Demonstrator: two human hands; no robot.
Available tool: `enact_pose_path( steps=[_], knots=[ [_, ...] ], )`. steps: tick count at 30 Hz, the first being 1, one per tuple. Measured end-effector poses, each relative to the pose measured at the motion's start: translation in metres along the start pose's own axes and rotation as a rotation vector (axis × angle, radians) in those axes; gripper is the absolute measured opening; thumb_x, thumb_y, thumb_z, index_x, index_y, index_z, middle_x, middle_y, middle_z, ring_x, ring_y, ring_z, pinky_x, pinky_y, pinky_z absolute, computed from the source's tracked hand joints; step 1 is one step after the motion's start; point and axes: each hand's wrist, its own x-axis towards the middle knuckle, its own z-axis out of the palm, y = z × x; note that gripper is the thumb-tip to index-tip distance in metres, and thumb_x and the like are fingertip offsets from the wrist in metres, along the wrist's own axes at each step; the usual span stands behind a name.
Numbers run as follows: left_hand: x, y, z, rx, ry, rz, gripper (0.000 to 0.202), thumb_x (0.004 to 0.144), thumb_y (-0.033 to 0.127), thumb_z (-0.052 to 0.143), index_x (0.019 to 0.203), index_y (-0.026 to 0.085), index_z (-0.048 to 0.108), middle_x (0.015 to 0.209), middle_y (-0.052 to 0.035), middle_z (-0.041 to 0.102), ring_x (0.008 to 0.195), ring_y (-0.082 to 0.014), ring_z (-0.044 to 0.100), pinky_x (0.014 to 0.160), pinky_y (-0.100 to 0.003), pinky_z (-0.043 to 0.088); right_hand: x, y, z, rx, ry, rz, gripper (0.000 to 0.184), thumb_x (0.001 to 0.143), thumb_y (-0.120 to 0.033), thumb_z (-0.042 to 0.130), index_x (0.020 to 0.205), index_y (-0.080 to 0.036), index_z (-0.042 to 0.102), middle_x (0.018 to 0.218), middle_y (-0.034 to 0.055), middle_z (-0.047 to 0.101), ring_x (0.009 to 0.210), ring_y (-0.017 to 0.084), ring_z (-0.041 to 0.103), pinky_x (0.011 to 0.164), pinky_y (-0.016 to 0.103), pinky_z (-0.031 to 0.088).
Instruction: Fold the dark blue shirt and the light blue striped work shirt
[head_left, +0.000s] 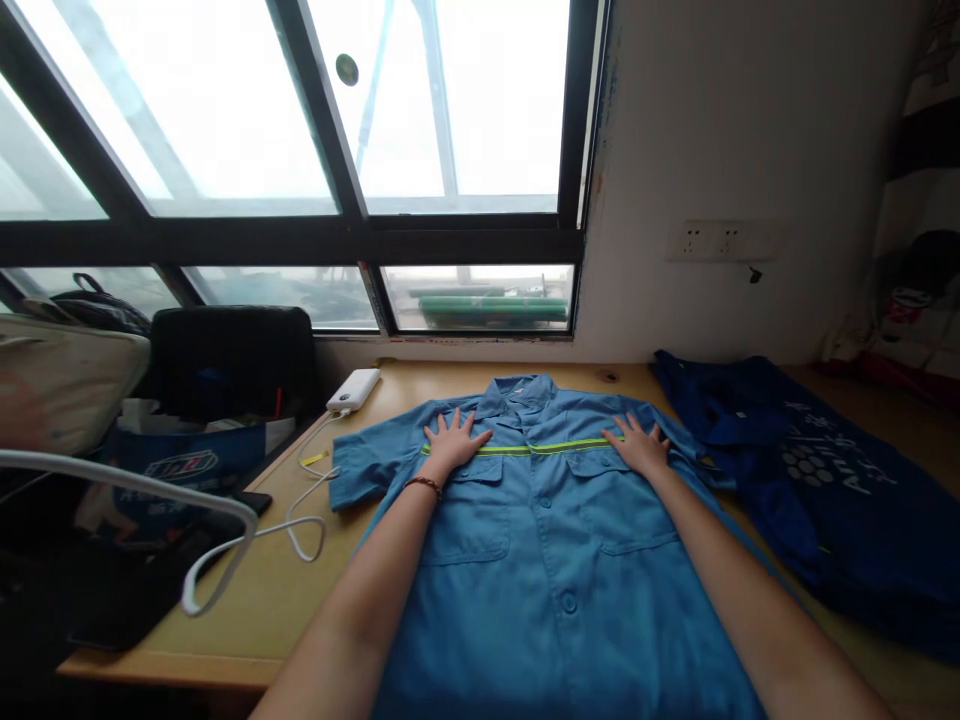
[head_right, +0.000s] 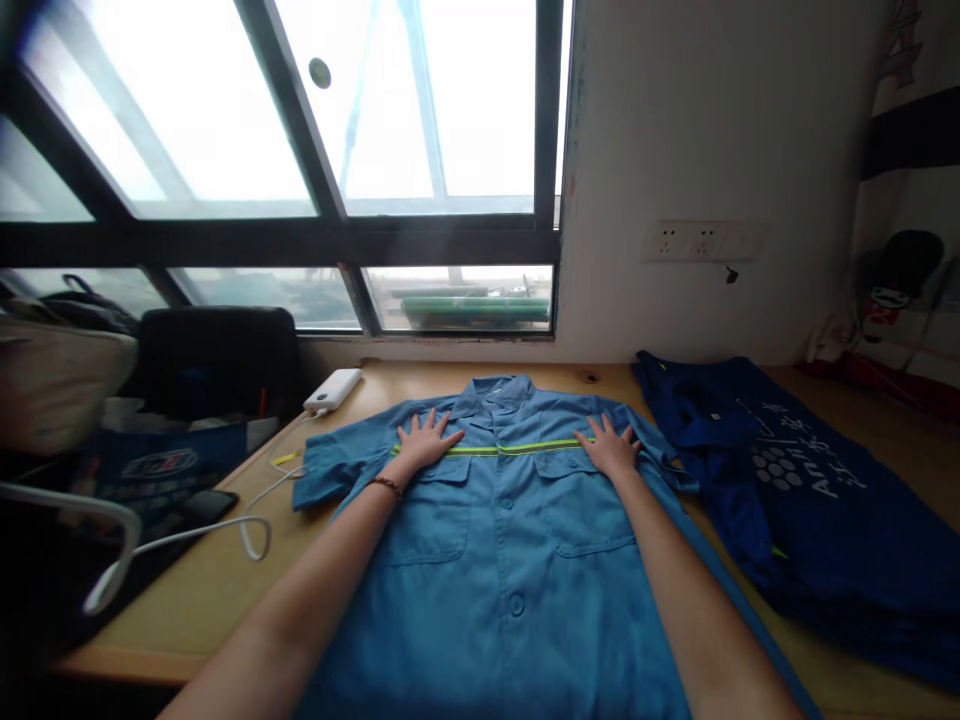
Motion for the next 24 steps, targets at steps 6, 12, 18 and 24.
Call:
enact_pose_path(
  steps=[6,12,18,24],
  knots=[
    [0.037,0.011,-0.001,-0.012,0.003,0.071,0.074,0.070,0.069,0.026,0.133,0.030,0.026,0.143,-0.0061,0.015,0.127,-0.0405,0.008,0.093,-0.062,0.008,0.007,0.013,0.002,-0.059,0.298,0.208,0.045,0.084,-0.038,0.033,0.116,-0.012,0.051,0.124,0.0181,0.039,0.115,0.036,0.027,0.090,0.052,0.020],
    [0.044,0.011,0.003,-0.019,0.071,0.096,0.070,0.072,0.068,0.026,0.131,0.031,0.030,0.142,-0.0059,0.020,0.126,-0.0373,0.013,0.096,-0.058,0.010,0.004,0.026,-0.017,-0.094,0.464,0.220,0.035,0.082,-0.019,0.033,0.103,-0.010,0.059,0.113,0.0178,0.049,0.106,0.032,0.037,0.084,0.044,0.030],
    [0.030,0.003,0.001,-0.014,0.074,0.051,0.065,0.074,0.065,0.026,0.130,0.032,0.031,0.141,-0.0039,0.022,0.126,-0.0347,0.015,0.097,-0.055,0.013,0.018,0.065,-0.056,-0.028,0.200,0.594,0.036,0.076,-0.015,0.041,0.108,-0.007,0.057,0.111,0.0246,0.050,0.105,0.035,0.044,0.077,0.048,0.035],
    [0.027,0.000,0.005,-0.023,0.149,0.082,0.058,0.077,0.059,0.030,0.125,0.027,0.041,0.138,-0.0057,0.030,0.124,-0.0334,0.021,0.096,-0.053,0.017,0.013,0.050,-0.095,0.041,0.138,0.390,0.030,0.074,-0.018,0.049,0.100,-0.013,0.063,0.100,0.0184,0.059,0.092,0.030,0.056,0.071,0.039,0.043]
  ],
)
